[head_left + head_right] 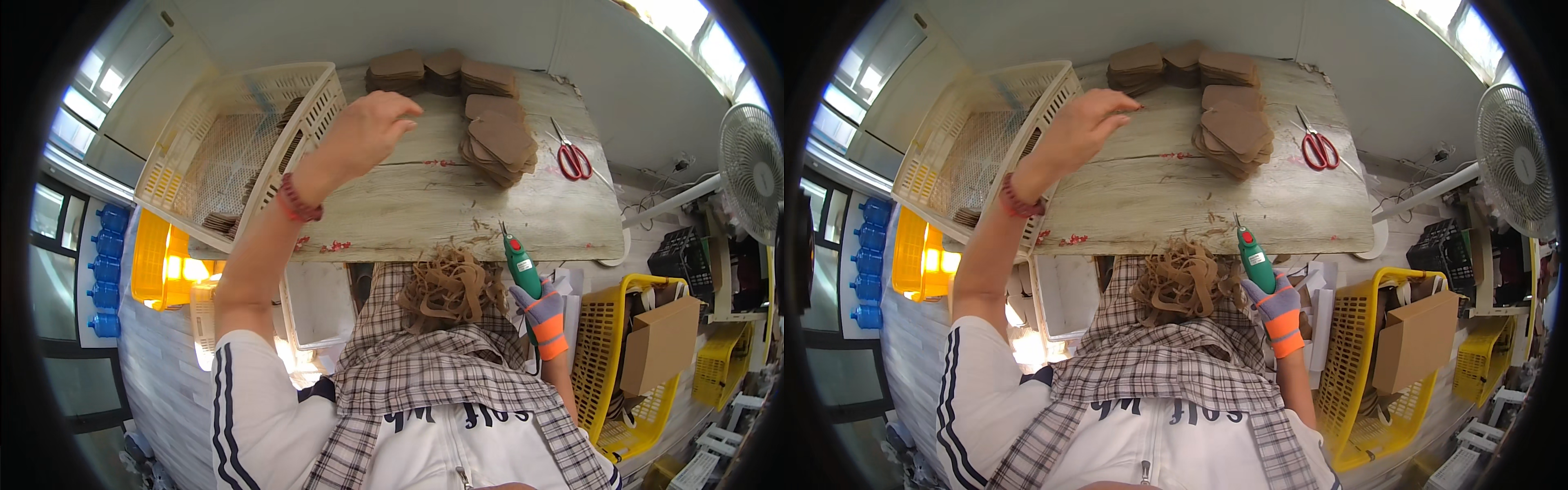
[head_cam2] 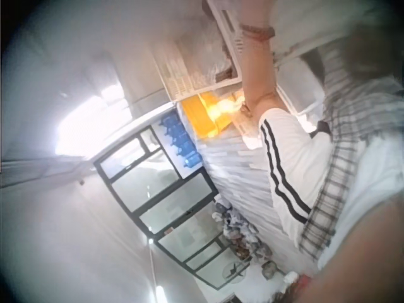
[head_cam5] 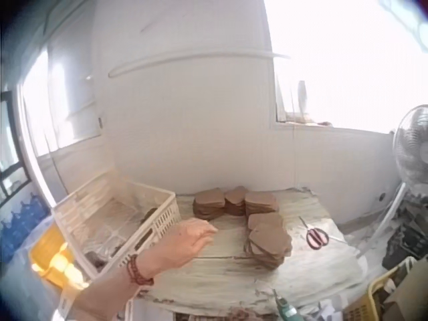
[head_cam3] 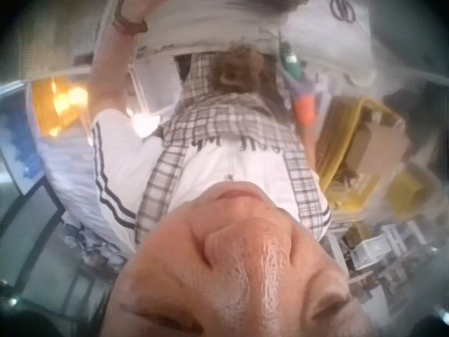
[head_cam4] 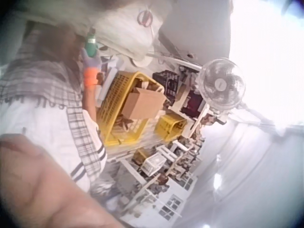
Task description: The person uses a rotary tool to trim the edges of brown rectangular craft material pieces. They handle each piece individually, rotating it to smooth all sides, then place the finished pieces into a white plastic basket.
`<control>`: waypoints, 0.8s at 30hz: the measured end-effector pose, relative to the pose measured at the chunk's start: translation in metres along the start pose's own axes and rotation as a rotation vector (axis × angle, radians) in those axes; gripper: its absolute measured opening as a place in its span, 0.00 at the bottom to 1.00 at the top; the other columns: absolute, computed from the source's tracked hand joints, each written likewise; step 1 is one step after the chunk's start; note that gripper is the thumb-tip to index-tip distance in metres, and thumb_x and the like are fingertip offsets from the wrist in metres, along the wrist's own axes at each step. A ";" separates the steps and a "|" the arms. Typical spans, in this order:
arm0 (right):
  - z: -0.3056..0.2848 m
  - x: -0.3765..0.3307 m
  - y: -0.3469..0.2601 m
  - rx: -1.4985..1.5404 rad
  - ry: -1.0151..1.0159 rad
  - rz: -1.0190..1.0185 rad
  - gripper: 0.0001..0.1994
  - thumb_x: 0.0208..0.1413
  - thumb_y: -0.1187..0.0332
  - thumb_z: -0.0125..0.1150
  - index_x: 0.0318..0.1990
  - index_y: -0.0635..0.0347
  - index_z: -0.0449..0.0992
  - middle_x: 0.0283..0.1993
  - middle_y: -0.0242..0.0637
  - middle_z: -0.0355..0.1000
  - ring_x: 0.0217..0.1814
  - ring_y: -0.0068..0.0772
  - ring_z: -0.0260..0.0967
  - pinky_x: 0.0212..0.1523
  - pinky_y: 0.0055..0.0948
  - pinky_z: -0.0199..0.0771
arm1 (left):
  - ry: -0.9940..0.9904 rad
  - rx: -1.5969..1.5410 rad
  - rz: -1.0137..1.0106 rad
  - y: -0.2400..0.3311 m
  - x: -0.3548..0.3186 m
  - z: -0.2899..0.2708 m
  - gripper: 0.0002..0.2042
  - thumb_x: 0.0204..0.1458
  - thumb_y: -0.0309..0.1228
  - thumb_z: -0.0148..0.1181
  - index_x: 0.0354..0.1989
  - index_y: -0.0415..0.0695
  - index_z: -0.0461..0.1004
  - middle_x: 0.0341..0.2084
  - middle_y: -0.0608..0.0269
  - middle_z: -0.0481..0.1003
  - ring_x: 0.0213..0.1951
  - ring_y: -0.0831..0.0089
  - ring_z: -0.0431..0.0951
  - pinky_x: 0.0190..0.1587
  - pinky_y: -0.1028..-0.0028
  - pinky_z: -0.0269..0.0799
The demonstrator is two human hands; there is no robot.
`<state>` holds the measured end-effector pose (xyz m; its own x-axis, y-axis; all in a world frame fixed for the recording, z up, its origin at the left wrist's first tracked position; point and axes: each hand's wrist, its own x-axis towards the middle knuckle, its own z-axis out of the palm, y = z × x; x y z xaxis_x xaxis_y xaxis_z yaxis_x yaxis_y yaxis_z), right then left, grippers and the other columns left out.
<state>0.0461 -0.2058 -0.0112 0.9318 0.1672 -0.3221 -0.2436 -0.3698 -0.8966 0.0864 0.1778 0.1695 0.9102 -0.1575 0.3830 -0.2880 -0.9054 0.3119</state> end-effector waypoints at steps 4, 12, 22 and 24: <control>-0.011 -0.009 0.006 -0.061 0.038 -0.020 0.24 0.42 0.59 0.73 0.43 0.64 0.72 0.25 0.31 0.72 0.19 0.17 0.66 0.22 0.20 0.68 | 0.051 0.105 0.177 -0.028 0.073 0.104 0.22 0.55 0.36 0.52 0.58 0.44 0.64 0.59 0.56 0.63 0.65 0.60 0.56 0.65 0.59 0.49; -0.039 -0.018 0.047 -0.107 0.154 -0.015 0.26 0.40 0.56 0.74 0.42 0.64 0.73 0.27 0.35 0.74 0.25 0.23 0.71 0.28 0.24 0.72 | -0.309 0.144 0.016 -0.004 0.144 0.176 0.32 0.51 0.55 0.52 0.58 0.46 0.65 0.60 0.56 0.63 0.65 0.61 0.54 0.66 0.55 0.41; -0.029 -0.021 0.050 -0.026 0.141 -0.006 0.24 0.42 0.57 0.72 0.43 0.64 0.73 0.27 0.36 0.74 0.23 0.22 0.71 0.26 0.23 0.71 | 0.005 0.028 -0.145 0.015 0.086 0.205 0.28 0.48 0.57 0.53 0.46 0.43 0.72 0.43 0.56 0.73 0.50 0.60 0.66 0.54 0.60 0.54; -0.028 -0.023 0.048 -0.060 0.148 -0.010 0.24 0.42 0.57 0.72 0.43 0.64 0.73 0.26 0.36 0.74 0.22 0.21 0.70 0.25 0.23 0.71 | 0.079 0.065 -0.173 0.023 0.065 0.201 0.27 0.48 0.57 0.55 0.43 0.44 0.72 0.41 0.57 0.73 0.46 0.61 0.67 0.50 0.61 0.56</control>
<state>0.0204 -0.2531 -0.0386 0.9647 0.0362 -0.2609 -0.2216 -0.4239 -0.8782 0.1990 0.0675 0.0266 0.9176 0.0321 0.3962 -0.1068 -0.9402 0.3236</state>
